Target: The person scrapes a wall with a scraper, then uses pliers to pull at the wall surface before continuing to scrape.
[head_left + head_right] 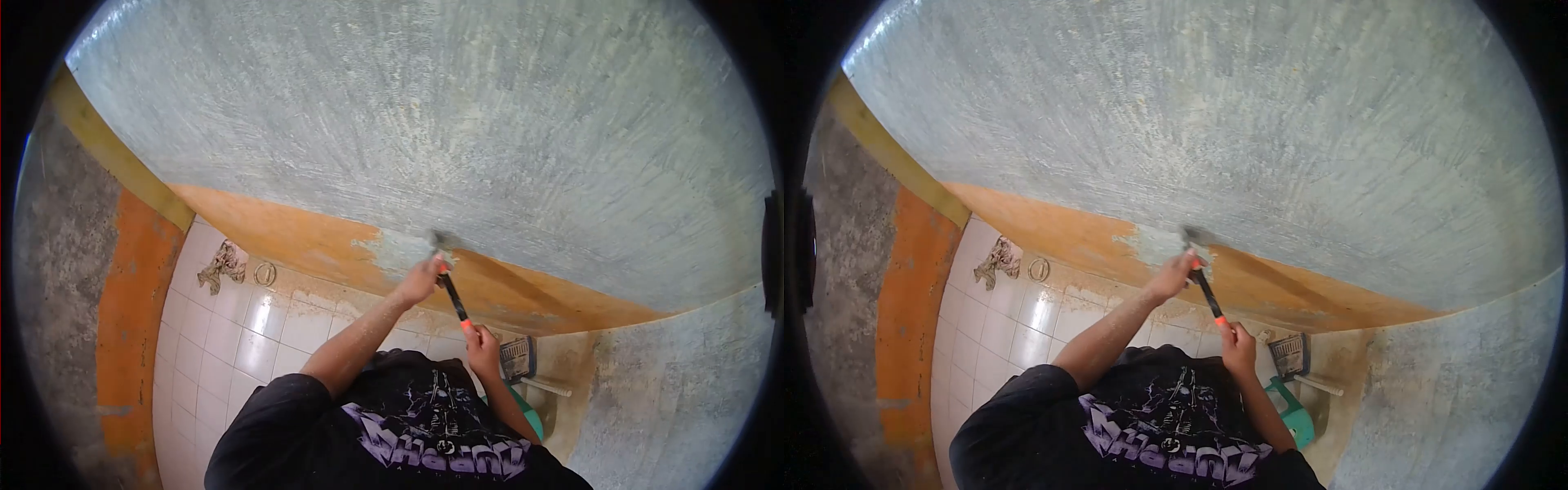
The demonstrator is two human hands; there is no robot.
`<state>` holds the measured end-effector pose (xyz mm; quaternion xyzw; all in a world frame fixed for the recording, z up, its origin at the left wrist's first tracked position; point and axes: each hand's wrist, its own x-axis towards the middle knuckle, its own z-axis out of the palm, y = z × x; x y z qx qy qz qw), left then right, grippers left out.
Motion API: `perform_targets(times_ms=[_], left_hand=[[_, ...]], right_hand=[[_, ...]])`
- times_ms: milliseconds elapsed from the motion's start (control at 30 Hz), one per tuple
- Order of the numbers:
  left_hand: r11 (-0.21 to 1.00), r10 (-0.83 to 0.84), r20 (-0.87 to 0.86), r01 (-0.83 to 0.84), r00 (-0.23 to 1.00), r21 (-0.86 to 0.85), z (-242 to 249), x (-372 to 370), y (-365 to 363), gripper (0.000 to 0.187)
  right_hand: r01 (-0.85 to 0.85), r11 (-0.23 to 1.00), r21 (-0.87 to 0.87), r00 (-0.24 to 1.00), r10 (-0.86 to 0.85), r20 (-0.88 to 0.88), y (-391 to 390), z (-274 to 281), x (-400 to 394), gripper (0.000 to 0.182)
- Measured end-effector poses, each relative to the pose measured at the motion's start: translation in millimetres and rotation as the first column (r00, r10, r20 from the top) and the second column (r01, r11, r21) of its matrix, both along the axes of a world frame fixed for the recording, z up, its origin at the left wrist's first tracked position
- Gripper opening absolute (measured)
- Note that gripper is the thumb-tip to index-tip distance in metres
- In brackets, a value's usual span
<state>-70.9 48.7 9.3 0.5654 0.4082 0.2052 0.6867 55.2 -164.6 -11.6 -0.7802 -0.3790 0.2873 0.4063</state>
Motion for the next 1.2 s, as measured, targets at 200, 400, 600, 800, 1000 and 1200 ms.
perform_targets(times_ms=[200, 400, 600, 800, 1000, 1200], left_hand=[[0.996, 0.056, 0.002, -0.056, 0.998, 0.076, -18, -26, 25, 0.058], [0.997, 0.065, -0.030, -0.066, 0.997, -0.032, -7, -43, 28, 0.058], [0.987, -0.159, -0.030, 0.159, 0.987, -0.012, -23, 14, -15, 0.050], [0.928, -0.360, -0.053, 0.363, 0.931, 0.084, -2, 104, -56, 0.053], [0.943, -0.309, -0.068, 0.315, 0.948, 0.110, 3, 142, -78, 0.051], [0.965, -0.218, -0.029, 0.220, 0.976, 0.146, -17, 142, -86, 0.047]], right_hand=[[-0.081, 0.987, 0.136, 0.993, 0.068, 0.095, 27, 5, -8, 0.032], [-0.213, 0.977, 0.031, 0.977, 0.213, 0.008, 37, -3, -21, 0.035], [-0.238, 0.969, -0.071, 0.757, 0.139, -0.638, -23, -4, 34, 0.022], [-0.086, 0.994, -0.072, 0.794, 0.025, -0.608, -86, 11, 91, 0.024], [-0.009, 0.999, -0.046, 0.928, -0.009, -0.372, -103, -7, 128, 0.026], [-0.062, 0.998, 0.008, 0.974, 0.062, -0.217, -100, -31, 139, 0.026]])
